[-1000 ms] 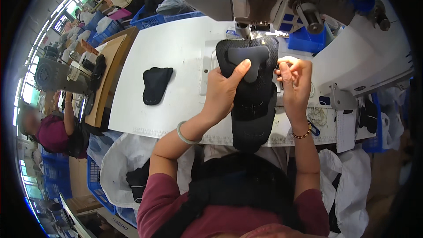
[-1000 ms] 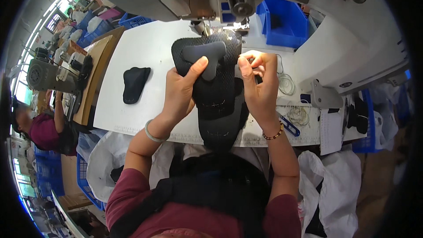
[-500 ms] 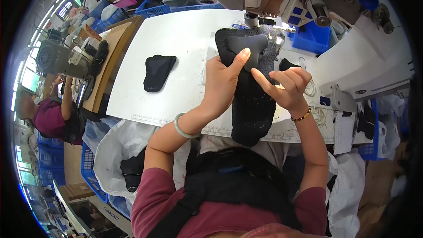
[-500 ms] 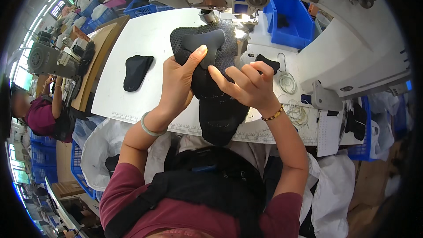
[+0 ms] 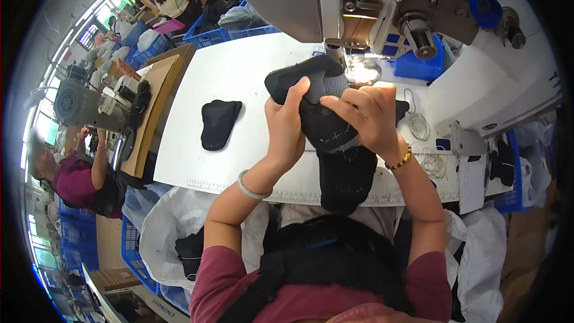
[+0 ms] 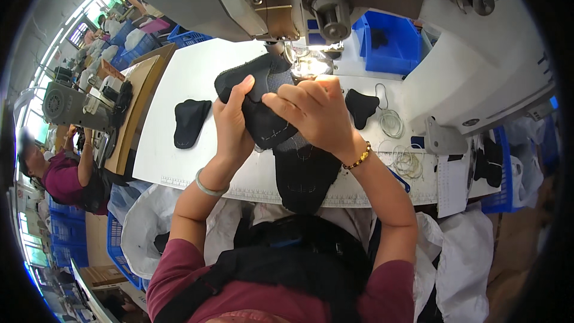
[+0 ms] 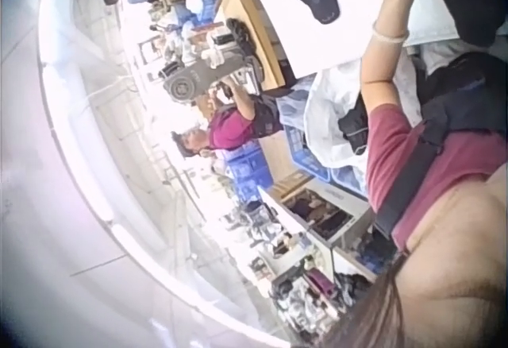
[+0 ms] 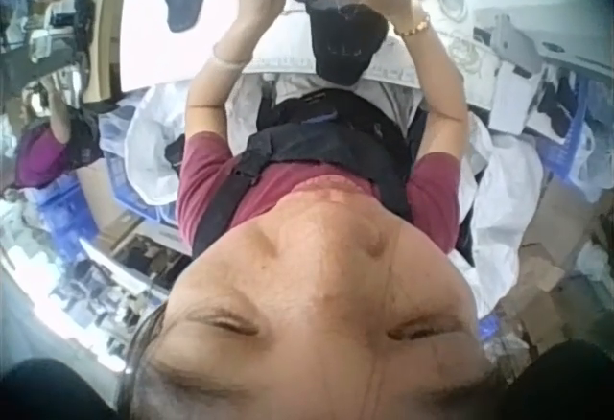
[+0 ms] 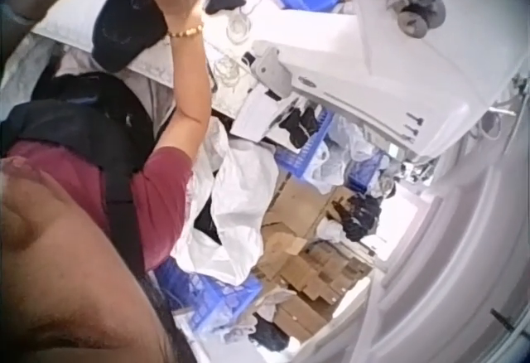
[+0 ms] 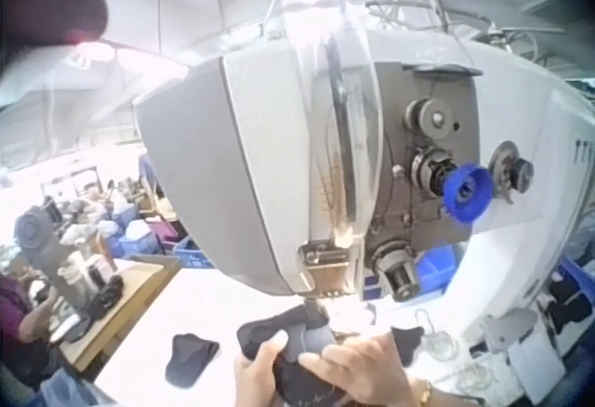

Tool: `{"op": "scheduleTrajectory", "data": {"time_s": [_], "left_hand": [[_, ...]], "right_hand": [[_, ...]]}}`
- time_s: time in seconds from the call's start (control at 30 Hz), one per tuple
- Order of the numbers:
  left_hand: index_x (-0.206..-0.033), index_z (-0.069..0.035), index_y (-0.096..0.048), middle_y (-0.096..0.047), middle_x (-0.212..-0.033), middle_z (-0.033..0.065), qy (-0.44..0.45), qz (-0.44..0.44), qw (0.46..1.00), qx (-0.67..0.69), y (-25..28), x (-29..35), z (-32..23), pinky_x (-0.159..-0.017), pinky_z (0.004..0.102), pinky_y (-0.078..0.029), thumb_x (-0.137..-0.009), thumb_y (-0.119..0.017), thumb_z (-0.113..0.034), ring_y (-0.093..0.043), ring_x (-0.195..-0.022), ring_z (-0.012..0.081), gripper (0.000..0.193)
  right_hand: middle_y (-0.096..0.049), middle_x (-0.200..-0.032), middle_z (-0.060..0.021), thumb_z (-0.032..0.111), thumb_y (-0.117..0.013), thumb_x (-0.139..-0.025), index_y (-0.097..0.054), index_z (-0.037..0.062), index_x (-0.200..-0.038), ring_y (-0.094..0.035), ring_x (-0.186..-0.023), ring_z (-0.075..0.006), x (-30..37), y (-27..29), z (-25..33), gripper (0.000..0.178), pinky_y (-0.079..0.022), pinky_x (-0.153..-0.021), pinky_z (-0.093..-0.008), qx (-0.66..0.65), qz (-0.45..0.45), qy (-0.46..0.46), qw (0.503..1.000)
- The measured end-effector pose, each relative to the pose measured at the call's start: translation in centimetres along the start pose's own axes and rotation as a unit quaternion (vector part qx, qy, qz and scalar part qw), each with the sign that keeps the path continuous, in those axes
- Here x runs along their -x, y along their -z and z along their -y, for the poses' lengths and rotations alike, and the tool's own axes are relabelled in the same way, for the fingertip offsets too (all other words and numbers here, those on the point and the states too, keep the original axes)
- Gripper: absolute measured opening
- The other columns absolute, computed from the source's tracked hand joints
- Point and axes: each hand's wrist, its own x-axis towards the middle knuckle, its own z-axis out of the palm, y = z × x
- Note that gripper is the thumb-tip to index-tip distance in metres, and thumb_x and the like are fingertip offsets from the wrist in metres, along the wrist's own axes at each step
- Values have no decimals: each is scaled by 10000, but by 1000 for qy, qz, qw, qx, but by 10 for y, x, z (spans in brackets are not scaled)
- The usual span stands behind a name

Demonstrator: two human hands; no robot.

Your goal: Stitching black shoe components using an industrial sewing machine.

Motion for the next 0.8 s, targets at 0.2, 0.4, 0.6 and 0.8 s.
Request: {"op": "scheduleTrajectory", "data": {"time_s": [0.2,0.4,0.6,0.8], "left_hand": [[-940,9,-605,-617,-881,41,-6,13,999,-45,-13,-18,11,-665,233,-475,-875,-564,-142,-577,-747,92,170],[-935,39,-630,-637,-880,39,15,63,996,-58,-20,-33,13,-695,232,-475,-878,-549,-92,-589,-777,85,164],[-955,59,-645,-660,-909,63,2,78,993,-85,-10,-41,19,-721,227,-472,-882,-557,-91,-602,-803,90,189],[-954,53,-642,-659,-917,55,4,113,989,-92,-8,-43,18,-740,230,-467,-890,-553,-82,-601,-822,92,174]], "right_hand": [[-503,-886,45,274,-707,-636,-706,187,-987,-465,-828,-136,4,6,-12,362,-308,-765,-312,36,6,-69,997],[-503,-961,5,224,-692,-645,-665,187,-1080,-488,-858,-167,11,12,-19,438,-342,-755,-331,10,6,-113,994],[-509,-961,1,285,-702,-657,-670,194,-1072,-501,-840,-162,12,6,-16,427,-381,-753,-352,-2,9,-133,991],[-512,-977,23,308,-710,-654,-673,224,-1096,-491,-855,-143,20,6,-16,451,-382,-756,-366,21,18,-133,991]]}}
